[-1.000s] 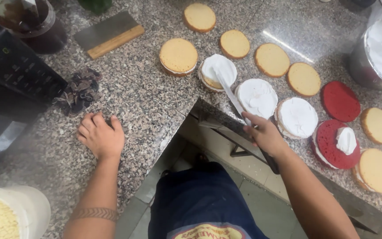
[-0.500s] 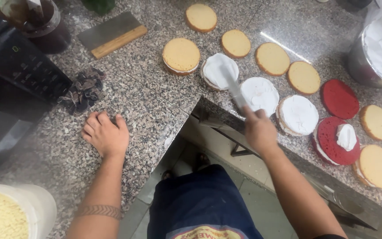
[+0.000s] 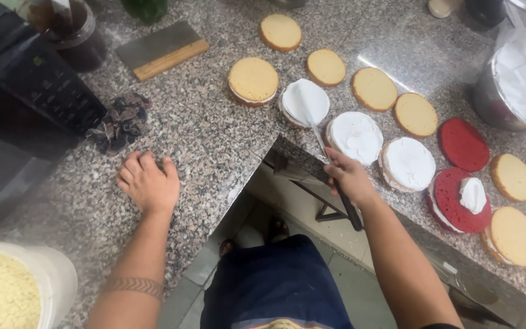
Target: The recorder is applying frosting or cream onto small cake layers on a bakery counter.
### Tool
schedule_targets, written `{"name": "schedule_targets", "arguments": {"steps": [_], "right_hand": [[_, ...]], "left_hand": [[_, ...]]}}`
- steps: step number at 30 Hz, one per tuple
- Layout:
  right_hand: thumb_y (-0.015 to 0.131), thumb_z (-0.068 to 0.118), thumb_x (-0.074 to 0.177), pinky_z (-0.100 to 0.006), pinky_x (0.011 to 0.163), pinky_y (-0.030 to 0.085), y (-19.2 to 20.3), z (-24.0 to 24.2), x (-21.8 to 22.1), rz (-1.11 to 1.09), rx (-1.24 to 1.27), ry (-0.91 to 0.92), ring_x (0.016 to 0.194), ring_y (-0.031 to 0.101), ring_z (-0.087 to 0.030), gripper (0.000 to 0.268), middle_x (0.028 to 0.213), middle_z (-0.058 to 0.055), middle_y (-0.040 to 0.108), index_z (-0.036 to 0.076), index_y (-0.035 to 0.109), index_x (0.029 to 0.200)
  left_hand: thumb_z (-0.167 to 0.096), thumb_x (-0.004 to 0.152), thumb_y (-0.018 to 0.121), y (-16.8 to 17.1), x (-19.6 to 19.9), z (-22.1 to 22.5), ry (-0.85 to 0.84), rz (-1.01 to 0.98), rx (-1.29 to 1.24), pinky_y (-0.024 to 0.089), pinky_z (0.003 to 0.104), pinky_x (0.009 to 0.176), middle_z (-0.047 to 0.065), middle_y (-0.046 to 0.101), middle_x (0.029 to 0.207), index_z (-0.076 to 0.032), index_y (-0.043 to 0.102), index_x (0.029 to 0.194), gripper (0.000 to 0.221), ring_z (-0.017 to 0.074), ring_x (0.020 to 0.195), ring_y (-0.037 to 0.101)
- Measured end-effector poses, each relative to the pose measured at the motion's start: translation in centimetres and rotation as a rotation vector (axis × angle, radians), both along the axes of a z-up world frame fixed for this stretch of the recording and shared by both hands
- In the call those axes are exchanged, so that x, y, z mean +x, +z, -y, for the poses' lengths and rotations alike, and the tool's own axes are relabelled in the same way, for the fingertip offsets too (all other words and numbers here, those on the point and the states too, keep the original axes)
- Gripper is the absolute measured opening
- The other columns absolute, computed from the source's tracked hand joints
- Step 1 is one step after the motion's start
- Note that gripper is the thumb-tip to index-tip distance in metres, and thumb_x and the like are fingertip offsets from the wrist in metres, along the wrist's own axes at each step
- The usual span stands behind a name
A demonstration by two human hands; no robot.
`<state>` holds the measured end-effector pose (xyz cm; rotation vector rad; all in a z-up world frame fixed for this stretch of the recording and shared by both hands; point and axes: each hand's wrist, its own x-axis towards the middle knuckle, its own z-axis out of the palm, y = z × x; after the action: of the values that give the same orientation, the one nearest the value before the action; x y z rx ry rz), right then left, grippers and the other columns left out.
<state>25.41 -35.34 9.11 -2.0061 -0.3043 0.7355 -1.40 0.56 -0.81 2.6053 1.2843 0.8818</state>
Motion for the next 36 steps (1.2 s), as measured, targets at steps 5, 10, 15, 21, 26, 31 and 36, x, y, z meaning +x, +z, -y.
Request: {"name": "schedule_targets", "arguments": {"steps": [5, 10, 15, 21, 26, 31, 36], "right_hand": [[0.064, 0.005, 0.091, -0.027, 0.053, 0.05, 0.8, 1.3, -5.4, -0.228, 0.153, 0.047, 0.067, 0.057, -0.012, 0.055, 0.085, -0.001, 0.058, 0.011, 0.057, 0.146], [0.068, 0.007, 0.091, -0.03, 0.058, 0.054, -3.2, -2.6, -10.3, -0.059, 0.061, 0.305, 0.071, 0.058, -0.015, 0.053, 0.089, -0.003, 0.057, 0.016, 0.061, 0.143], [0.073, 0.013, 0.094, -0.038, 0.071, 0.054, -7.2, -8.5, -12.2, 0.637, 0.177, 0.47, 0.083, 0.064, -0.027, 0.044, 0.104, -0.012, 0.066, 0.019, 0.064, 0.136], [0.067, 0.014, 0.097, -0.043, 0.076, 0.055, -12.0, -0.4, -12.3, 0.691, 0.03, 0.53, 0.092, 0.068, -0.039, 0.046, 0.107, -0.02, 0.066, 0.017, 0.061, 0.142], [0.066, 0.017, 0.096, -0.039, 0.076, 0.057, -11.7, 9.8, -12.6, 0.505, -0.227, 0.536, 0.085, 0.072, -0.03, 0.044, 0.105, -0.017, 0.068, 0.019, 0.062, 0.14], [0.063, 0.016, 0.092, -0.037, 0.075, 0.058, -11.0, 7.8, -13.0, 0.518, -0.053, 0.6, 0.088, 0.073, -0.029, 0.05, 0.105, -0.017, 0.071, 0.005, 0.057, 0.141], [0.055, 0.027, 0.108, -0.029, 0.06, 0.048, -10.9, -8.3, -13.1, -0.276, 0.317, 0.5, 0.066, 0.058, -0.014, 0.032, 0.074, -0.005, 0.064, -0.001, 0.07, 0.104]], "left_hand": [[-0.037, 0.097, 0.067, 1.2, -1.8, 1.8, -0.088, 0.029, -0.061, 0.029, 0.061, 0.117, 0.017, 0.056, 0.14, -0.007, 0.066, 0.124, 0.04, 0.0409, 0.132, 0.047], [-0.03, 0.097, 0.067, 2.3, -6.7, 6.6, -0.142, 0.077, -0.114, 0.035, 0.056, 0.116, 0.02, 0.055, 0.139, -0.003, 0.062, 0.129, 0.042, 0.0448, 0.129, 0.048], [-0.03, 0.098, 0.067, 3.0, -11.5, 10.5, 0.042, 0.088, -0.127, 0.035, 0.055, 0.118, 0.018, 0.054, 0.144, -0.004, 0.059, 0.13, 0.042, 0.0431, 0.136, 0.047], [-0.032, 0.096, 0.067, 2.7, -15.1, 13.3, 0.224, -0.045, -0.086, 0.026, 0.063, 0.121, 0.018, 0.049, 0.15, -0.007, 0.057, 0.135, 0.047, 0.0408, 0.142, 0.041], [-0.036, 0.099, 0.064, 2.8, -15.0, 13.8, 0.265, -0.081, -0.134, 0.022, 0.063, 0.123, 0.018, 0.045, 0.153, -0.007, 0.056, 0.137, 0.049, 0.0411, 0.146, 0.036], [-0.039, 0.097, 0.064, 2.9, -14.7, 13.5, 0.258, -0.097, -0.15, 0.02, 0.063, 0.121, 0.02, 0.044, 0.152, -0.005, 0.055, 0.134, 0.051, 0.0417, 0.144, 0.035], [-0.04, 0.098, 0.063, 2.4, -14.8, 13.5, 0.279, -0.115, -0.145, 0.019, 0.063, 0.122, 0.019, 0.044, 0.151, -0.007, 0.055, 0.136, 0.051, 0.0413, 0.143, 0.034]]}}
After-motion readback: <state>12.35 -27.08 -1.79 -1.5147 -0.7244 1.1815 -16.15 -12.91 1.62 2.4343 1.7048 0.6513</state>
